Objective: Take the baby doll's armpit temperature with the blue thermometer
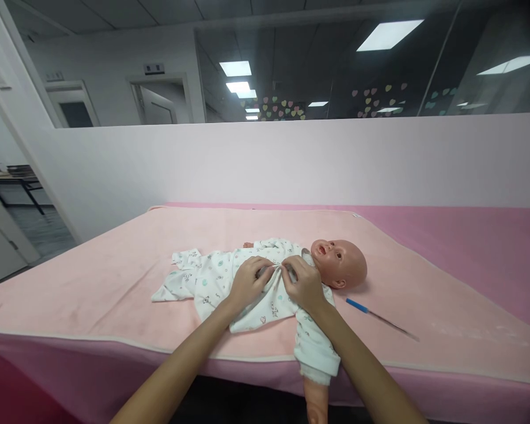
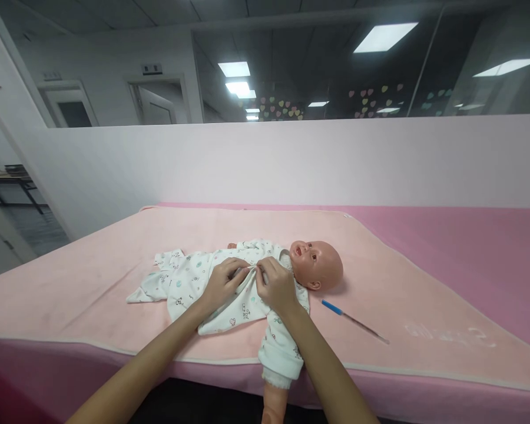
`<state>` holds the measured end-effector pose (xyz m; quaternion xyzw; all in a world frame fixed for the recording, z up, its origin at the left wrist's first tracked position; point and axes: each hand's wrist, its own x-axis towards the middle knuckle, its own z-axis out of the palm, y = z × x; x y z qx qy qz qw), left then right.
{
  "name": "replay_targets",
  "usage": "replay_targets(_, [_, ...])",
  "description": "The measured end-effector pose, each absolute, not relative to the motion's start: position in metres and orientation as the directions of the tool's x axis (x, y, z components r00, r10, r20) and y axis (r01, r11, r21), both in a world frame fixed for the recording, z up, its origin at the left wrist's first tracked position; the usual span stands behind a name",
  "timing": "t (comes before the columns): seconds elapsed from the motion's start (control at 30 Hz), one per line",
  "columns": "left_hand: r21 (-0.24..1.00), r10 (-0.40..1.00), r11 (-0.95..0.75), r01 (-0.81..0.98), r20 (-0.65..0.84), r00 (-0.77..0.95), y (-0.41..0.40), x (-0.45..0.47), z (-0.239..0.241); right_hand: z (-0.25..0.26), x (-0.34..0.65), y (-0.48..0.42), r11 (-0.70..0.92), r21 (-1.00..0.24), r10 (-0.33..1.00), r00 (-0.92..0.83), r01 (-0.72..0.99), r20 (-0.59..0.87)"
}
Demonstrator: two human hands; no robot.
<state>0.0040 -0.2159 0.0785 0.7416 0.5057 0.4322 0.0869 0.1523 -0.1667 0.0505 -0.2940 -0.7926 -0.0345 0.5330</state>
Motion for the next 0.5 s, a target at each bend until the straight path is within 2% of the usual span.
replay_targets(0.17, [0.554, 0.804, -0.469, 0.688, 0.59, 0.073, -0.2132, 0.0018, 0.0736, 0.0524, 0.1541, -0.1676, 0.803, -0.275, 0.458, -0.252, 0.528, 0.853])
replay_targets(0.33, [0.532, 0.803, -0.483, 0.695, 0.586, 0.109, -0.2133, 0.0001, 0.0713, 0.0517, 0.1534, -0.1676, 0.786, -0.313, 0.481, -0.21, 0.534, 0.851])
replay_targets(0.5, [0.526, 0.82, -0.442, 0.727, 0.566, 0.089, -0.217, 0.0046, 0.0754, 0.0496, 0.1511, -0.1645, 0.769, -0.268, 0.457, -0.207, 0.58, 0.865])
